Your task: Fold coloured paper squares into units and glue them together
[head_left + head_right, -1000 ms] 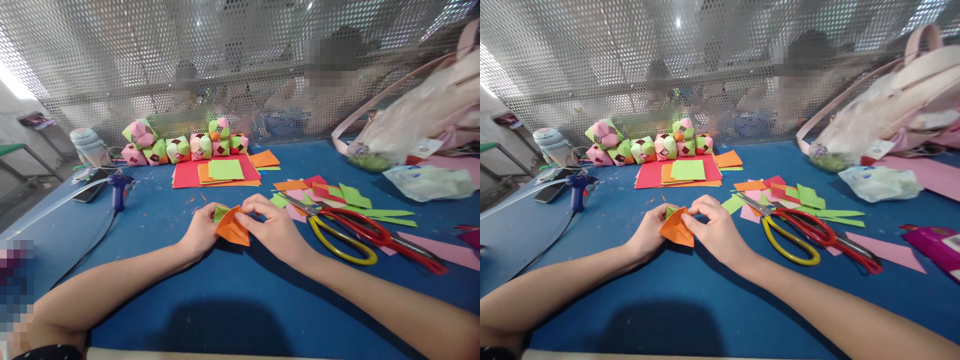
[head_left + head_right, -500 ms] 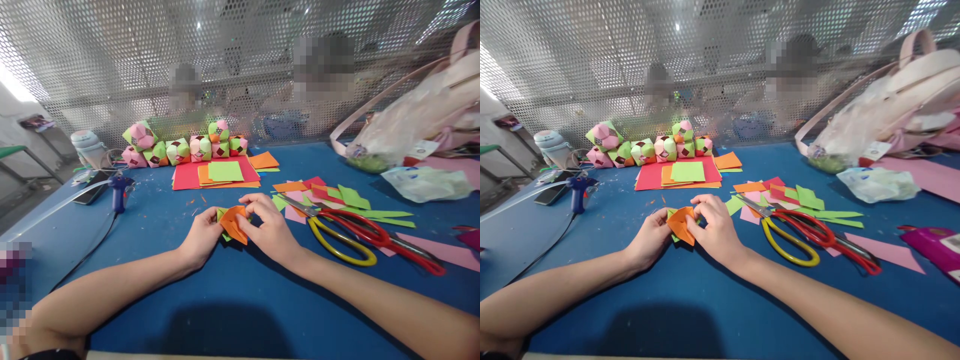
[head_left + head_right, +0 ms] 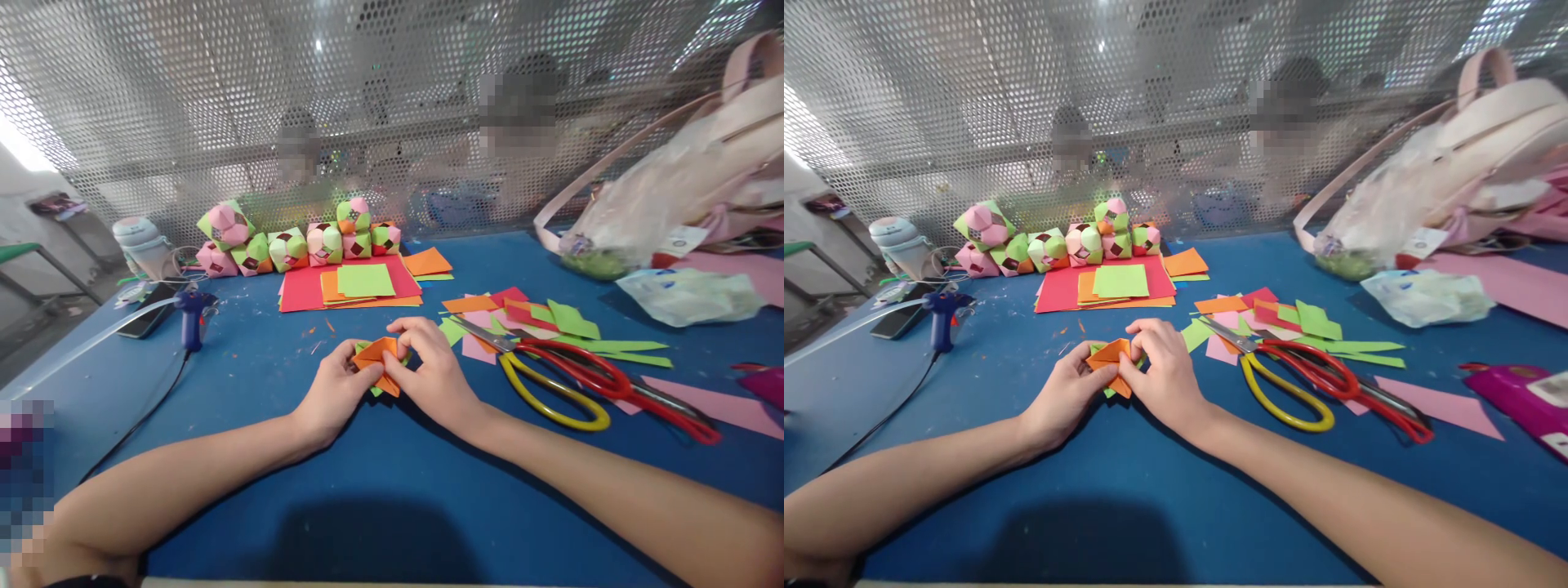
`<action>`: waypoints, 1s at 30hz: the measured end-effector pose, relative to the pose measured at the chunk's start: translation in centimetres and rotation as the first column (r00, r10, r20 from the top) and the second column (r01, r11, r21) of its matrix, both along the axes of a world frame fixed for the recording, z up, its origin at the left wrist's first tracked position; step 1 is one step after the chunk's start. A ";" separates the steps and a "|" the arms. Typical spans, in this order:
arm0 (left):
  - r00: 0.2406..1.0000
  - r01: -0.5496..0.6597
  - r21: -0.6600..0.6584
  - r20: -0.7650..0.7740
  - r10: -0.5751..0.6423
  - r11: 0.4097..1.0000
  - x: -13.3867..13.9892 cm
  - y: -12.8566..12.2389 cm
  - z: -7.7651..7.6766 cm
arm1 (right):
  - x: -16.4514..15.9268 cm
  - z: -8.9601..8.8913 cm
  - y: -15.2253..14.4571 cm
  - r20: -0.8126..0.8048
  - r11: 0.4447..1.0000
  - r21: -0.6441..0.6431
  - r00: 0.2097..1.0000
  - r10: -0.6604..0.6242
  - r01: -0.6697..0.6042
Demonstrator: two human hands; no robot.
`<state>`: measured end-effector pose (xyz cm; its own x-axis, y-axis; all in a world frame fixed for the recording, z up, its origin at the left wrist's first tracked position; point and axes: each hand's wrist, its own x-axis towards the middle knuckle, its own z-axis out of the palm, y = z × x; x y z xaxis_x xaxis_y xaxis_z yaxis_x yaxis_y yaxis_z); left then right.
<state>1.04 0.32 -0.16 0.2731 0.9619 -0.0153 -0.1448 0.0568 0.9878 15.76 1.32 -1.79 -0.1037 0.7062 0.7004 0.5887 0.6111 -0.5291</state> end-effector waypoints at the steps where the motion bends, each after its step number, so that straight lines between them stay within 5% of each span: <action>1: 1.000 -0.005 0.008 -0.011 0.005 1.000 0.0 0.1 -0.1 | 0.0 0.0 0.0 0.002 1.000 -0.001 1.000 0.000 0.000; 9: 0.972 -0.064 0.126 -0.218 0.090 0.990 -0.3 0.3 -0.2 | -0.1 -0.2 -0.2 0.000 1.000 0.013 1.000 0.020 -0.020; 16: 0.934 -0.072 0.174 -0.334 0.128 0.982 -0.7 0.7 -0.4 | -0.2 -0.2 -0.5 -0.054 0.986 -0.131 0.994 0.096 -0.102; 26: 0.836 0.060 0.414 -0.518 0.180 0.908 -1.2 1.2 -0.5 | -0.1 -0.3 -0.3 -0.082 0.959 -0.212 0.981 0.175 -0.189; 30: 0.873 0.022 0.415 -0.451 0.184 0.909 -1.0 1.3 -0.6 | -0.1 -0.4 -0.2 -0.114 0.956 -0.200 0.974 0.196 -0.216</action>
<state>0.02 1.60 -0.76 0.2526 0.9309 0.2640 0.3560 -0.3431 0.8692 15.69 1.09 -2.16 -0.2042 0.8083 0.5522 0.4046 0.5834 -0.7043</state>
